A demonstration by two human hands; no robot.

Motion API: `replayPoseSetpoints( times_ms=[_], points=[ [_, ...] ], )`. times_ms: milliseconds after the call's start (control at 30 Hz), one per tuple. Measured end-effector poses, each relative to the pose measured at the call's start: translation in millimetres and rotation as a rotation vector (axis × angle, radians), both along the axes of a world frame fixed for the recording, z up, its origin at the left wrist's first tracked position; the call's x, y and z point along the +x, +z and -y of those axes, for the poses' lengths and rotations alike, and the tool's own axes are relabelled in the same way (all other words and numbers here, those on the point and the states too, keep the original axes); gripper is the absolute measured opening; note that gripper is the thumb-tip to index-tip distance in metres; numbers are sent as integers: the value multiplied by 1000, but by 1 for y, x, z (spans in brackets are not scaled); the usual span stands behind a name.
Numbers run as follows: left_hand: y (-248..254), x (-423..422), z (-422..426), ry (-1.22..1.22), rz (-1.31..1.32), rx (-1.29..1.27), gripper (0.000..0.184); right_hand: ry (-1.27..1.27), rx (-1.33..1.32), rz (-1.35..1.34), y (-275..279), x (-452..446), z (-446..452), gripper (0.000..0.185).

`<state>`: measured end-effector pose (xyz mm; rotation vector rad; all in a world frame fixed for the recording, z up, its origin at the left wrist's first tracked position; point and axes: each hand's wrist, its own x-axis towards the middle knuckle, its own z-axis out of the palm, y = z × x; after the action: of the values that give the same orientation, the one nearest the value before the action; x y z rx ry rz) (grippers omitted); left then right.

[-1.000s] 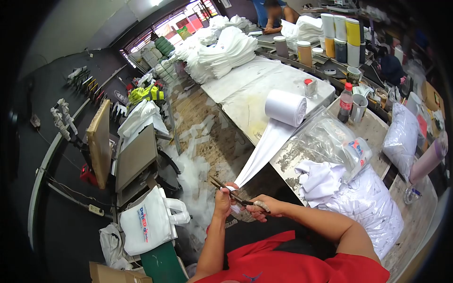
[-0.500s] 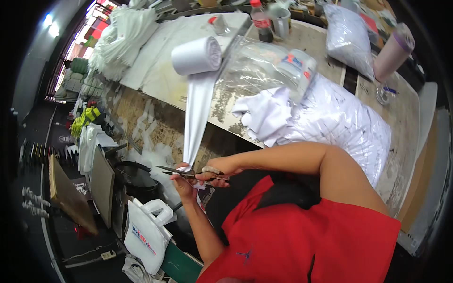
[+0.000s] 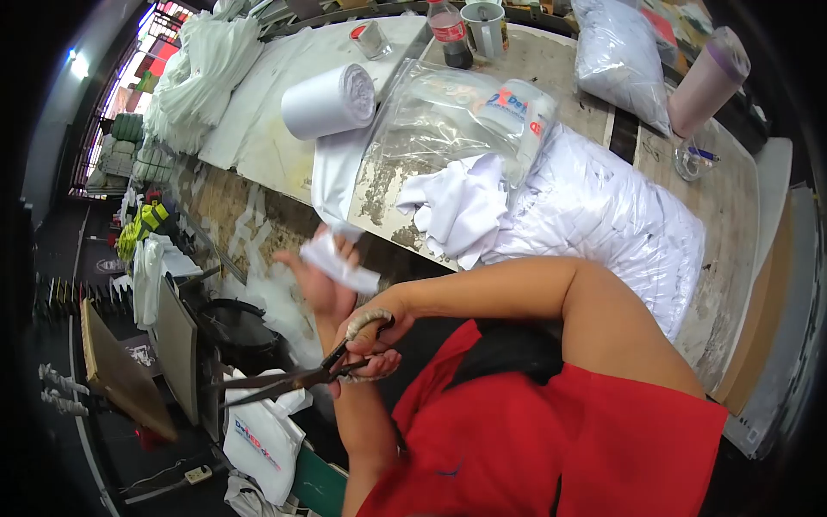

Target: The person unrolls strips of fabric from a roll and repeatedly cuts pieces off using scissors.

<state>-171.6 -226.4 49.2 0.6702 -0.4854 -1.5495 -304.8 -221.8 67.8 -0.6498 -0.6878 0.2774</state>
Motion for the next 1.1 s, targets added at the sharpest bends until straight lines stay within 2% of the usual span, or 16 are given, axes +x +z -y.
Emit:
replayPoseSetpoints(
  times_ms=[33, 133, 233, 267, 300, 367, 400, 433, 467, 533, 600, 633, 733, 833, 967, 1100],
  points=[
    [21, -27, 14, 40, 18, 18, 97, 29, -15, 0, 4, -4, 1, 88],
    [46, -81, 52, -233, -24, -132, 99, 122, -99, 52, 12, -7, 16, 82],
    [26, -76, 63, -309, -11, -234, 92, 146, -156, 118, 15, -12, 23, 76],
    [13, -65, 56, -250, 167, -238, 80, 115, -151, 132, 15, -12, 23, 73],
    [3, -52, 48, -189, 345, -243, 68, 48, -120, 151, 11, -11, 19, 81],
    [1, -12, 22, -74, 902, -148, 41, -50, -120, 173, -3, -5, 19, 76],
    [-4, 10, 6, -17, 791, -91, 33, -130, -120, 179, -7, -2, 18, 73],
    [-8, 33, -10, 48, 677, -39, 26, -159, -133, 6, -6, -2, 21, 95],
    [-13, 58, -28, 68, 679, -41, 26, -142, -140, 10, -8, -2, 20, 95],
    [-17, 98, -62, 250, 712, 90, 39, -344, 2, -218, -15, -2, 16, 91],
    [-17, 115, -96, 329, 689, 39, 59, -416, 39, -238, -28, 8, 21, 82],
    [-8, 116, -113, 308, 769, 109, 66, -455, 107, -292, -32, 10, 22, 81],
    [-29, 137, -152, 183, 806, 217, 45, -658, 184, -399, -22, 12, 28, 66],
    [-41, 142, -182, 238, 800, 265, 33, -762, 92, -575, -23, 13, 33, 76],
    [-37, 146, -201, 295, 718, 181, 26, -875, -43, -642, -21, 16, 29, 79],
    [-48, 161, -238, 304, 699, 244, 25, -1023, 104, -726, -19, 10, 59, 69]
  ],
)
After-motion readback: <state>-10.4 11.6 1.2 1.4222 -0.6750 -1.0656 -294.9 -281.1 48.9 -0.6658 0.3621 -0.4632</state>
